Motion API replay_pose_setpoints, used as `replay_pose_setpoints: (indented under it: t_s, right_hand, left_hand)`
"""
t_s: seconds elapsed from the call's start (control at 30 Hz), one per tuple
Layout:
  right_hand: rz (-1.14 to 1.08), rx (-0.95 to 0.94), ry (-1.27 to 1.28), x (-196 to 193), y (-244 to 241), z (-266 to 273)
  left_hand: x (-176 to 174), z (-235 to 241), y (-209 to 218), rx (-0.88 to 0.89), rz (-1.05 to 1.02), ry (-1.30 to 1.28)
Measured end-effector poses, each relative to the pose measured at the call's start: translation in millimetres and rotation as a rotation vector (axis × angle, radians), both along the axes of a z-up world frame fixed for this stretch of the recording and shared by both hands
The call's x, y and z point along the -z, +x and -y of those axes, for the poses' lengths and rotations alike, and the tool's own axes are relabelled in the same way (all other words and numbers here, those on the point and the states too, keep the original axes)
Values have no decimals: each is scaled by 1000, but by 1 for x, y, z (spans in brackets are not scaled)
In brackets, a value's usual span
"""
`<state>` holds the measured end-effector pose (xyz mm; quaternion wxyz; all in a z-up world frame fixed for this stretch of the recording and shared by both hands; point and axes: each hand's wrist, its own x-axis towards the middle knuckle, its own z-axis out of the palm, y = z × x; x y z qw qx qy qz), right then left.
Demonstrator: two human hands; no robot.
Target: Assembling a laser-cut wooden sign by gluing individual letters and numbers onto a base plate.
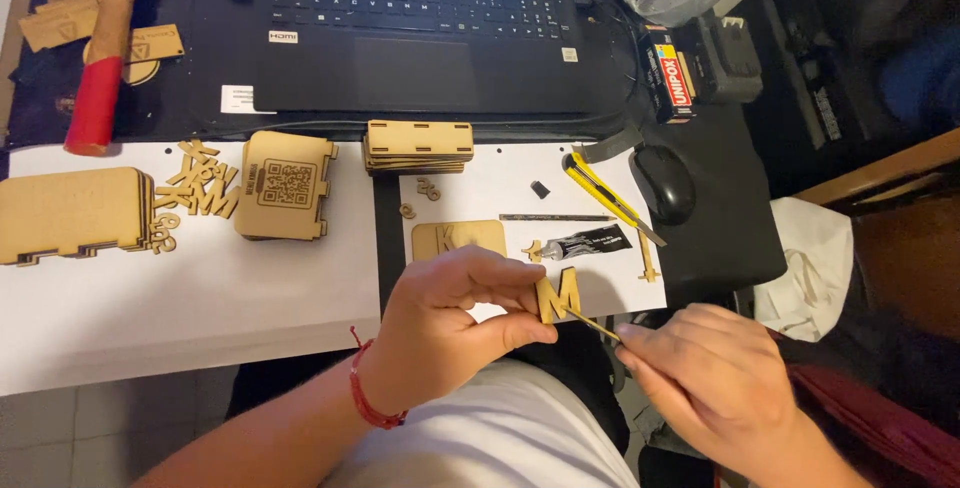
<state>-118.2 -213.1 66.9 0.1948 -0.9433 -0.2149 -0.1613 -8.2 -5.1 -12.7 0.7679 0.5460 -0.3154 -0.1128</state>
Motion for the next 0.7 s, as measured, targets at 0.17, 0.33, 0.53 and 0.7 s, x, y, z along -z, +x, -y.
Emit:
replay_pose_setpoints:
  t_s: [0.17,0.33,0.53,0.7]
  right_hand:
    - [1,12,-18,-5,-2,7]
    - [18,69,17,-10,-2,1]
    - [47,53,38,11,0,-4]
    - [15,92,36,14,-4,-3]
  left_hand:
    - [-3,0,1,13,-26,29]
    - [-5,2,0,62,-119,-20]
    - [-4,4,-2,51,-93,-41]
    - [-5,3,-3,-30,4,27]
